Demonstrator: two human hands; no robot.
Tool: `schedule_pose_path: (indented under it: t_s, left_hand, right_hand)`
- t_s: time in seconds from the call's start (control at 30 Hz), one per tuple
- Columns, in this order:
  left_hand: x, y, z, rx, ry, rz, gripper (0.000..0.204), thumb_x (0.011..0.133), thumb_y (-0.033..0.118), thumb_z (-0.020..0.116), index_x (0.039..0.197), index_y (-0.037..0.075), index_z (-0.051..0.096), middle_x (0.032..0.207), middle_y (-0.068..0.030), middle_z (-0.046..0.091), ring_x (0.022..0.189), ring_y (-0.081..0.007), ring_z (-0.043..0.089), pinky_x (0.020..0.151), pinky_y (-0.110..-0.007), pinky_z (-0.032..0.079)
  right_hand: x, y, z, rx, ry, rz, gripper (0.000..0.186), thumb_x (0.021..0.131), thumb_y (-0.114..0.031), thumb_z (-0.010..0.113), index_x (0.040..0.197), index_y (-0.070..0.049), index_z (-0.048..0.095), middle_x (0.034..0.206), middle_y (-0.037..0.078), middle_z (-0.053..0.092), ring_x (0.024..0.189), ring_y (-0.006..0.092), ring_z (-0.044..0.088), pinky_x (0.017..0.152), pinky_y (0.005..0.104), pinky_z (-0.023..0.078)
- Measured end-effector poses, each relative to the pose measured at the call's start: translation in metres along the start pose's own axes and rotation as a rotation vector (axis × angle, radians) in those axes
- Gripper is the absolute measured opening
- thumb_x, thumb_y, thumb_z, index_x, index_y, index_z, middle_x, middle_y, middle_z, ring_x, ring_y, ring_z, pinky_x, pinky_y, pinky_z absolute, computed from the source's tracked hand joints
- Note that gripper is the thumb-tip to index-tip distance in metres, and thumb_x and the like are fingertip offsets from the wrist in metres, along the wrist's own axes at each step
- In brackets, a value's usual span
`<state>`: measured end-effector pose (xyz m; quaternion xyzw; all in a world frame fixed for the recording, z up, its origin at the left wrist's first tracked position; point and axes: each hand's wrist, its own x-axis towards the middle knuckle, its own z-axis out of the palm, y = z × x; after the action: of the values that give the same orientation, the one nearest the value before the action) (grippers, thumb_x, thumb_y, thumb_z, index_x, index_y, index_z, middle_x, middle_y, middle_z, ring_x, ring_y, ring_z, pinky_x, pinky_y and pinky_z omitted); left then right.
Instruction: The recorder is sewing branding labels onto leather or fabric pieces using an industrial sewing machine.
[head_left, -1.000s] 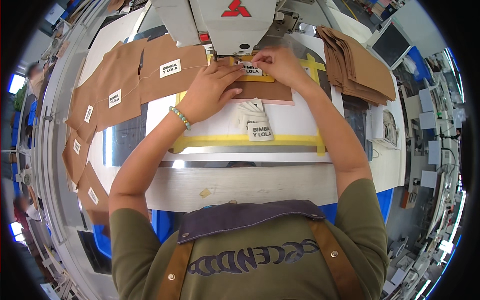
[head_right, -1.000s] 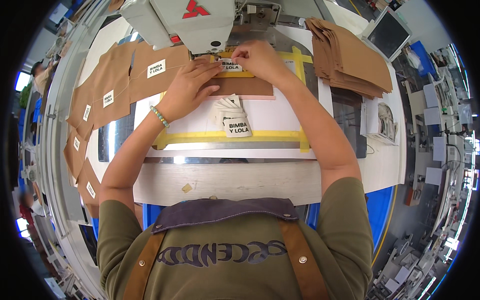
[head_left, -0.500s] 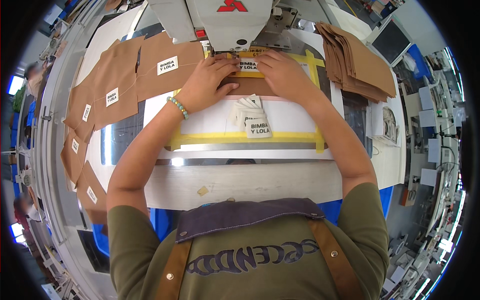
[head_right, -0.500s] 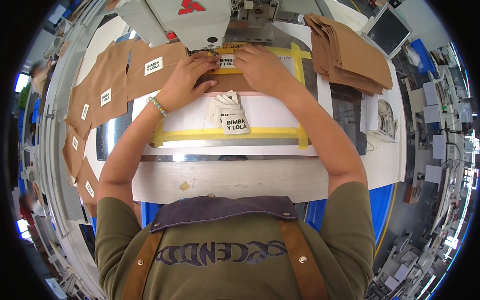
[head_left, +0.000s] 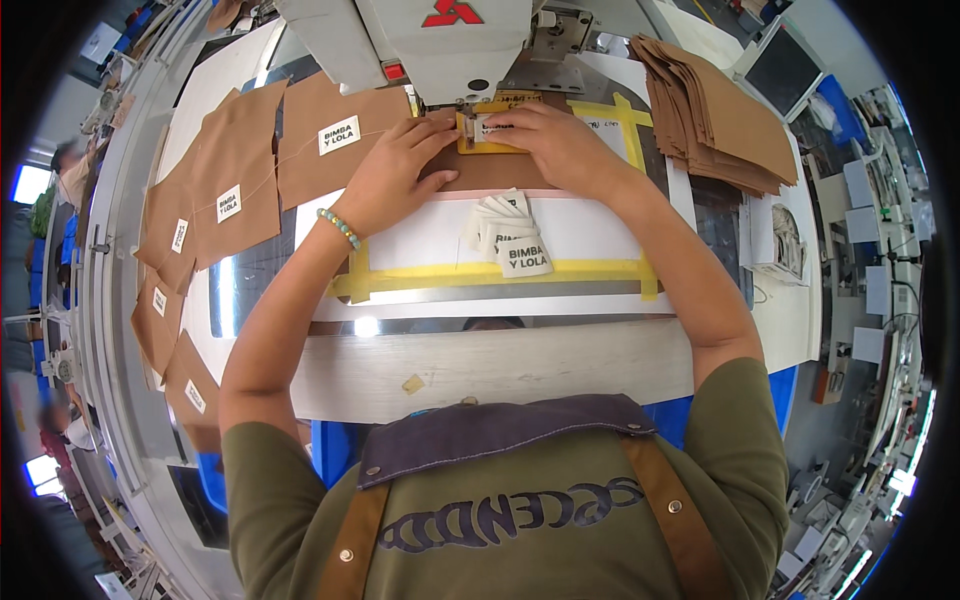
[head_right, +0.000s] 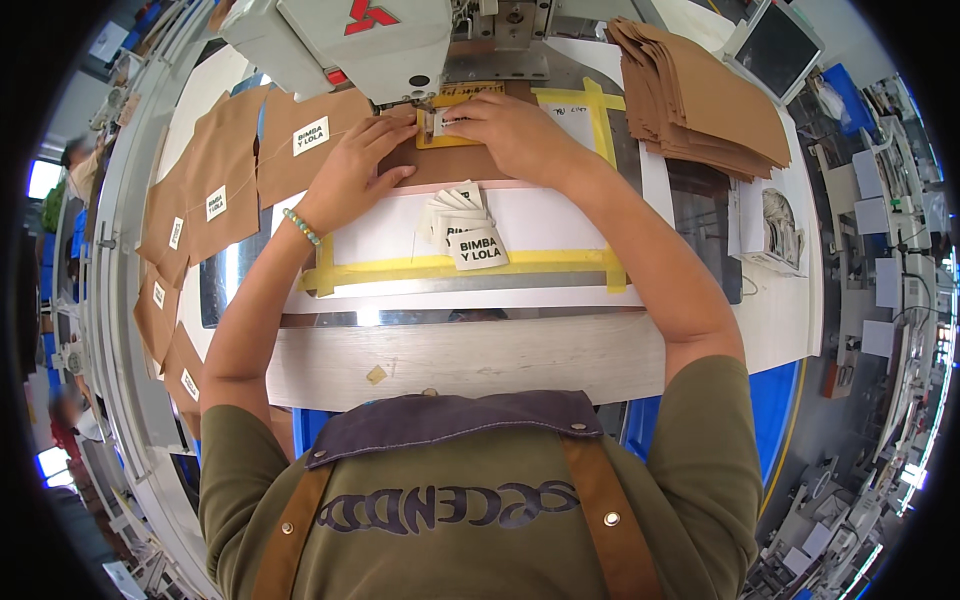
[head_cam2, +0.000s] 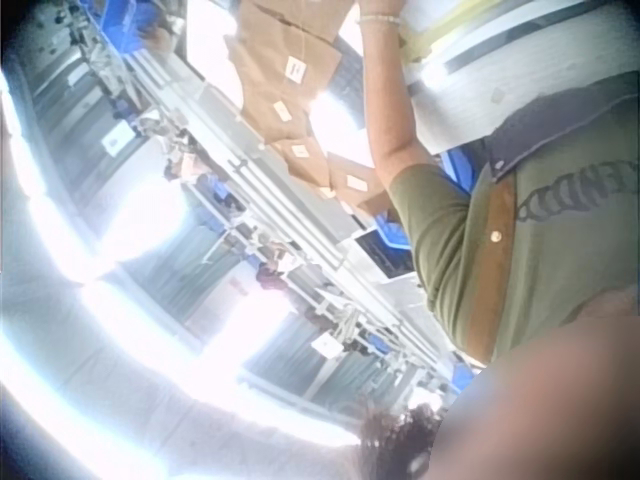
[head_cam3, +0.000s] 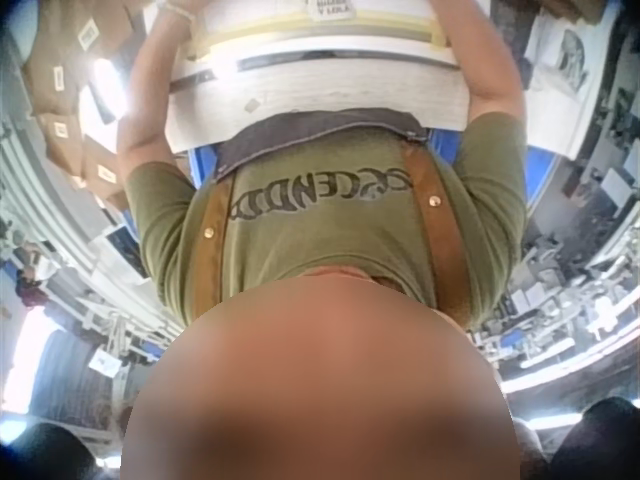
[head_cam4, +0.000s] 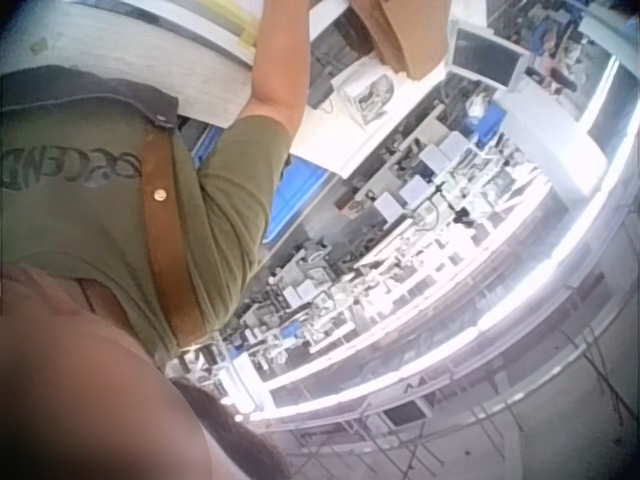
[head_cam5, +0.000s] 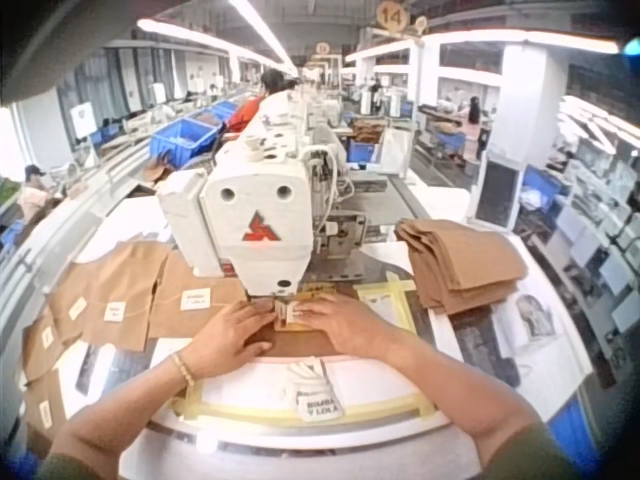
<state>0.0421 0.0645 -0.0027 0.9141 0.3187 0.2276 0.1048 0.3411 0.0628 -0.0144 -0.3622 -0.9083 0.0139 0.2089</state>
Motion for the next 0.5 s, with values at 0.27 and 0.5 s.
schedule_pose_path:
  t_s: [0.27, 0.5]
  left_hand:
    - [0.0007, 0.0032, -0.0057, 0.029, -0.032, 0.025, 0.053, 0.094, 0.014, 0.079, 0.143, 0.001, 0.066, 0.148, -0.0159, 0.065, 0.138, -0.04, 0.057, 0.118, -0.048, 0.048]
    - [0.0, 0.0047, -0.0062, 0.02, -0.036, -0.012, 0.052, 0.094, 0.012, 0.079, 0.142, -0.002, 0.066, 0.147, -0.0173, 0.066, 0.138, -0.0399, 0.058, 0.118, -0.047, 0.048]
  right_hand:
    - [0.0008, -0.0093, -0.0078, 0.063, -0.048, 0.048, 0.049, 0.089, 0.009, 0.056, 0.131, -0.007, 0.076, 0.147, 0.006, 0.07, 0.137, 0.0331, 0.06, 0.116, 0.0435, 0.053]
    - [0.0028, -0.009, -0.0066, 0.119, -0.035, 0.055, 0.046, 0.089, 0.008, 0.057, 0.129, -0.006, 0.076, 0.147, 0.008, 0.07, 0.136, 0.0341, 0.06, 0.115, 0.0438, 0.053]
